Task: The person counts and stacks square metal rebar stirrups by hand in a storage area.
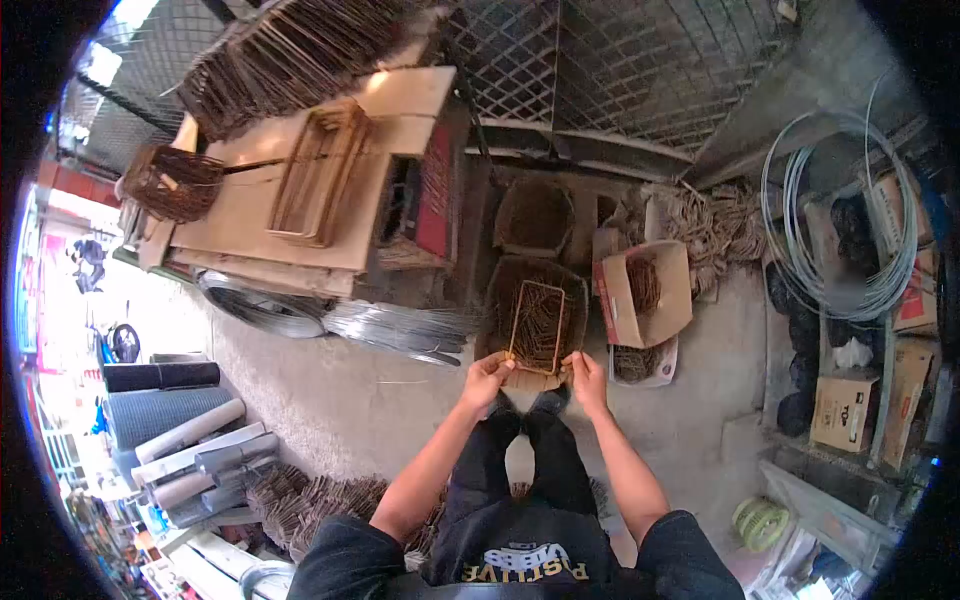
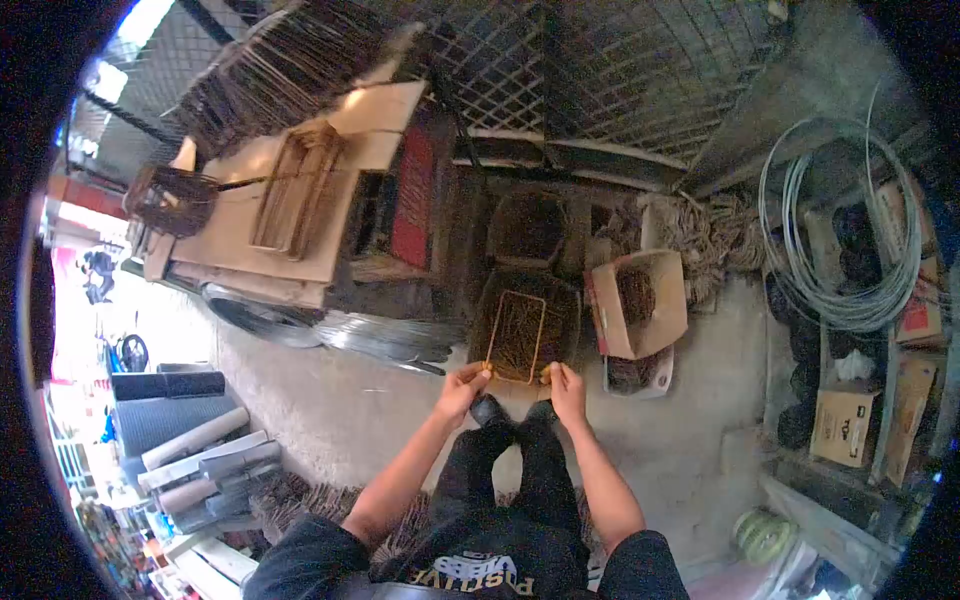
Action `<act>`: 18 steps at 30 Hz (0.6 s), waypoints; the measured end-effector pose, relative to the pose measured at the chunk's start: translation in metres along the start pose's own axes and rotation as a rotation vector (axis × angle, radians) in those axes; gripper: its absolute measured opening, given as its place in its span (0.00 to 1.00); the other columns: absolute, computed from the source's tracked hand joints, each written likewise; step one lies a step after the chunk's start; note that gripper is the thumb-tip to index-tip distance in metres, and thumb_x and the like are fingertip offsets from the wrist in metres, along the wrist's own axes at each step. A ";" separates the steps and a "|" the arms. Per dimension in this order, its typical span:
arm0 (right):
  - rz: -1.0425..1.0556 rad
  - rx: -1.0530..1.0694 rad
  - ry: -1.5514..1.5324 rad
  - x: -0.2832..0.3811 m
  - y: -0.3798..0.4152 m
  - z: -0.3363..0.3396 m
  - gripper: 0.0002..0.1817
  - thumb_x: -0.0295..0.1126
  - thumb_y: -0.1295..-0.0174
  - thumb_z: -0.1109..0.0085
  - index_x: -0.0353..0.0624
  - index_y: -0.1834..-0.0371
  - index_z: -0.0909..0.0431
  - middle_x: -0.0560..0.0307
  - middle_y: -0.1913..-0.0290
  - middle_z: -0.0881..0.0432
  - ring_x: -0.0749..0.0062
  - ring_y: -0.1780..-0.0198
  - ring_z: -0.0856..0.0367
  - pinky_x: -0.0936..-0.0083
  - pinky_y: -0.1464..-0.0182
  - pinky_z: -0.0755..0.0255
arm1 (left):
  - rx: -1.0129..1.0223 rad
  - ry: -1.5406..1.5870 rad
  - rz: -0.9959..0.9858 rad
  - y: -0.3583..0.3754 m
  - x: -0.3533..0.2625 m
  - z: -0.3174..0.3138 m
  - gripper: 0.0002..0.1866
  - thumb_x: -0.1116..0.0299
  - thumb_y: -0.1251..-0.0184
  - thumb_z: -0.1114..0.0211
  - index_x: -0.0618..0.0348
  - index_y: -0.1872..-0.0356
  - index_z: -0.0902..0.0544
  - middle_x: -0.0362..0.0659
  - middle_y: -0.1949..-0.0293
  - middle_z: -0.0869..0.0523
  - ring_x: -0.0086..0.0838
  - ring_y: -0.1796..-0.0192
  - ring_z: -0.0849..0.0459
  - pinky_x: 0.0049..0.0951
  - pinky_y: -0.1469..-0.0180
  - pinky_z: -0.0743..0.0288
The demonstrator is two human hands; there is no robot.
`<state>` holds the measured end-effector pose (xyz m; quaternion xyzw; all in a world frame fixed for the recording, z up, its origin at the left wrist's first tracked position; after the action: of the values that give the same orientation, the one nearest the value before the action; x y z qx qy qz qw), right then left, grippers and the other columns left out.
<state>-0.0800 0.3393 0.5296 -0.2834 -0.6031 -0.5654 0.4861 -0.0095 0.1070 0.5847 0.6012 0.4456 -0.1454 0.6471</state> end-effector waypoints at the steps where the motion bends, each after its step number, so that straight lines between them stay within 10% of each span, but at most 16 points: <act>1: 0.019 0.009 0.000 0.012 0.004 0.008 0.18 0.43 0.16 0.45 0.41 0.53 0.13 0.67 0.68 0.16 0.86 0.66 0.24 0.79 0.65 0.31 | 0.034 0.025 -0.017 0.015 -0.019 -0.003 0.19 0.68 0.21 0.30 0.68 0.37 0.15 0.35 0.58 0.12 0.19 0.61 0.21 0.24 0.56 0.26; 8: 0.236 -0.047 0.072 0.102 0.028 0.028 0.19 0.33 0.21 0.39 0.46 0.30 0.20 0.57 0.49 0.12 0.76 0.54 0.17 0.72 0.49 0.23 | 0.104 0.219 -0.122 0.115 -0.114 -0.011 0.17 0.67 0.21 0.31 0.65 0.39 0.13 0.37 0.54 0.08 0.17 0.63 0.21 0.20 0.56 0.29; 18: 0.430 0.032 -0.066 0.209 0.040 -0.028 0.26 0.34 0.19 0.40 0.52 0.20 0.29 0.56 0.42 0.15 0.77 0.55 0.18 0.74 0.53 0.22 | 0.213 0.839 -0.070 0.214 -0.174 0.015 0.13 0.70 0.23 0.33 0.64 0.44 0.13 0.32 0.65 0.19 0.19 0.68 0.29 0.26 0.58 0.32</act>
<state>-0.1136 0.2773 0.7325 -0.4163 -0.5533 -0.4294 0.5798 0.0541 0.0829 0.8529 0.6559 0.6729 0.0445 0.3390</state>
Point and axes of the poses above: each hand's wrist, its own y-axis away from the middle knuckle, its own z-axis out of the back of the hand, x = y × z, the point moved 1 cm from there along -y, towards the middle knuckle
